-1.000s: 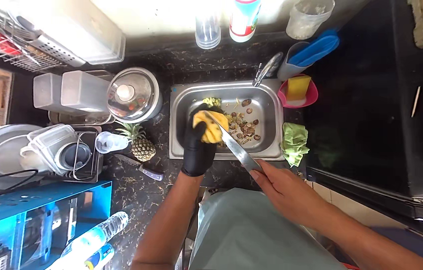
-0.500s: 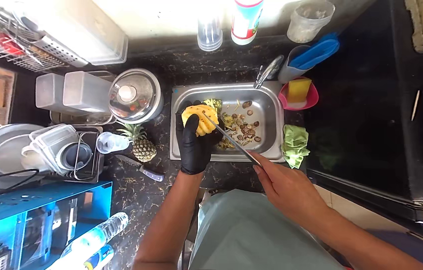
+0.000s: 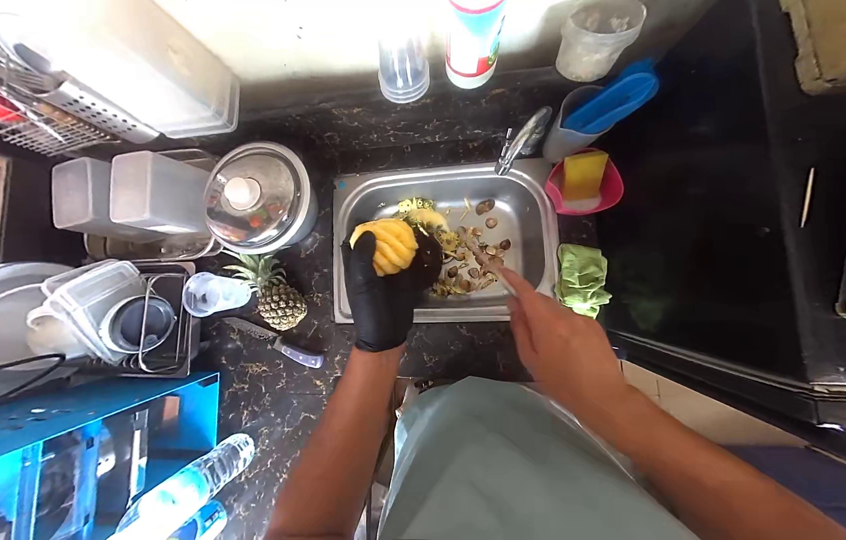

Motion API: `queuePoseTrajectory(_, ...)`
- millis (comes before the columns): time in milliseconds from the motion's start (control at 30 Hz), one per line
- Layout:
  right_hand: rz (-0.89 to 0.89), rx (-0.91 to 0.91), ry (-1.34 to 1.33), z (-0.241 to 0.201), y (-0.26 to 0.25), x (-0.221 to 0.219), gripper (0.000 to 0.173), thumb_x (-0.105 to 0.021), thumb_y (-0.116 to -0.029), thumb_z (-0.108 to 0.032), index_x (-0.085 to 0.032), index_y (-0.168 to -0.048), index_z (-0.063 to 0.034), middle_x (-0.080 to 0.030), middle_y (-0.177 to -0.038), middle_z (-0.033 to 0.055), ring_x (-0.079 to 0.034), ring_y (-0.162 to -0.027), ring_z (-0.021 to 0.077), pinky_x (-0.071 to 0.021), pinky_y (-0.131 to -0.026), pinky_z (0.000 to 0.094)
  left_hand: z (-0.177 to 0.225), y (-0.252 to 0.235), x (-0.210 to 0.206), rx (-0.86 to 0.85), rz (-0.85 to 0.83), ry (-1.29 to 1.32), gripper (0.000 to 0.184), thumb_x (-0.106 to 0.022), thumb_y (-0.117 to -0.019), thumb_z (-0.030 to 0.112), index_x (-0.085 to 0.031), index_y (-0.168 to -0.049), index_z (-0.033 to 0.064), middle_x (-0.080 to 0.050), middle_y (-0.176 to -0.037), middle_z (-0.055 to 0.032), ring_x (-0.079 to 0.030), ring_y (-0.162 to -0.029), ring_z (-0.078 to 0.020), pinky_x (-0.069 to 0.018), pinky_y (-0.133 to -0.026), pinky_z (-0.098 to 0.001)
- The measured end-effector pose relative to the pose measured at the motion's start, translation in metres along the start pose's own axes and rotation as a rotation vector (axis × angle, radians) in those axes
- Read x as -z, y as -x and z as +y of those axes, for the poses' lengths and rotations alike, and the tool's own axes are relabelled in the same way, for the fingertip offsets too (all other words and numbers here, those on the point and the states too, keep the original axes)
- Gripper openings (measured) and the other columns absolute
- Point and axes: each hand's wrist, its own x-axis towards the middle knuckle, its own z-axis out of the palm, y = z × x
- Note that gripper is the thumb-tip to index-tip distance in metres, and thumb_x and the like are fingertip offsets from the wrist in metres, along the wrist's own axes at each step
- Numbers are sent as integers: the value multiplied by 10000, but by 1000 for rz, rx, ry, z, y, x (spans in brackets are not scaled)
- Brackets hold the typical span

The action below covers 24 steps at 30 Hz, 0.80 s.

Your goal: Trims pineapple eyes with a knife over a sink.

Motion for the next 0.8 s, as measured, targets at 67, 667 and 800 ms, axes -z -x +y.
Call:
queuePoseTrajectory(67, 5, -43, -17, 16, -1, -1, 436, -386, -1091, -254, -546, -1485, -159, -709, -852, 134, -688, -651, 322, -555, -547, 502, 7, -8, 7, 41, 46, 91, 284, -438, -1064, 327, -518, -1241, 119, -626, -1151, -98, -630, -1104, -218, -528, -991, -441)
queuePoseTrajectory(667, -386, -2, -582, 2, 25, 37, 362, -397, -1095, -448, -619, -1263, -216, -525, -663, -74, -513, -521, 43, -464, -465, 256, 12, -3, 23, 7, -395, 7, 652, -790, -841, 289, -491, -1399, 134, -599, -1337, -153, -653, -1121, -260, -592, -877, -419)
queuePoseTrajectory(800, -403, 6, -557, 0, 26, 38, 377, -394, -1095, -445, -617, -1281, -205, -522, -667, -76, -509, -527, 38, -456, -473, 242, 16, -4, 24, -2, -425, 8, 610, -790, -841, 251, -505, -1373, 161, -624, -1266, -96, -645, -1117, -218, -570, -924, -403)
